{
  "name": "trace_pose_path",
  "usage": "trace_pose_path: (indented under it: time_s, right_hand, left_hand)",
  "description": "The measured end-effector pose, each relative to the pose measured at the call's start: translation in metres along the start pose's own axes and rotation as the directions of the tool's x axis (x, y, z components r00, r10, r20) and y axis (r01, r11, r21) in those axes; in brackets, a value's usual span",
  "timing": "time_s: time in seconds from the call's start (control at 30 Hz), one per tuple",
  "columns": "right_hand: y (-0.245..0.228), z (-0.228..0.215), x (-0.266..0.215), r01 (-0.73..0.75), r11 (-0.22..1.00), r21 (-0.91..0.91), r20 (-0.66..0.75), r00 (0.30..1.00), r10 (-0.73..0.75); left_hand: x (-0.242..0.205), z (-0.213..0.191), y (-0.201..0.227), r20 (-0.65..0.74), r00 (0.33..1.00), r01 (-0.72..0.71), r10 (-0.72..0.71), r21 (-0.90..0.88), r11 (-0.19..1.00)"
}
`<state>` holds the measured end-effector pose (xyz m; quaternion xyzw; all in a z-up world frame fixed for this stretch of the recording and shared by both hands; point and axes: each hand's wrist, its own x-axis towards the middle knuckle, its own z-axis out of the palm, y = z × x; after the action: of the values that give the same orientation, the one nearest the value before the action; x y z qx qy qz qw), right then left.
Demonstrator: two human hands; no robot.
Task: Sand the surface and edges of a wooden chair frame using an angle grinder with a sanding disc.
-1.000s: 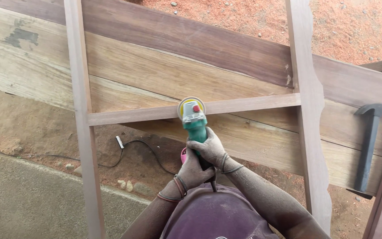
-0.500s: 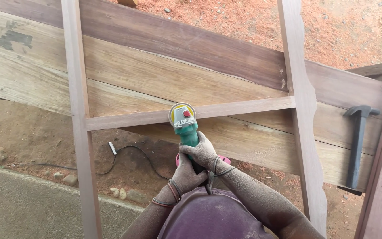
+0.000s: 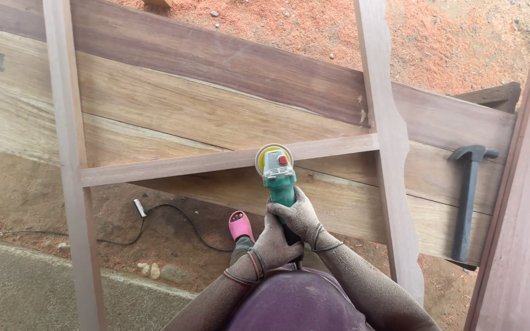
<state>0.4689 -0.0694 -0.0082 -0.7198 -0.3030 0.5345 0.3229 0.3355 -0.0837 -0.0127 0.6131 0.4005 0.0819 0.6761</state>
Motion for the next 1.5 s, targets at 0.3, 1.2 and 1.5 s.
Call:
trace_pose_path:
  time_s: [0.3,1.2,1.5]
  right_hand:
    - [0.018,-0.076,0.001,0.018,0.999,0.050,-0.049,0.999,-0.016]
    - [0.002,-0.085,-0.002,0.033,0.995,0.089,-0.124,0.992,-0.022]
    - [-0.017,0.082,0.019,0.169,0.983,-0.070,0.091,0.982,-0.162]
  left_hand:
    - [0.054,0.069,-0.010,0.118,0.992,-0.063,0.050,0.104,0.993]
    - [0.046,0.045,0.038,0.077,0.996,0.032,-0.039,0.099,0.995]
    - [-0.031,-0.054,-0.052,-0.280,0.925,-0.296,0.259,-0.100,0.950]
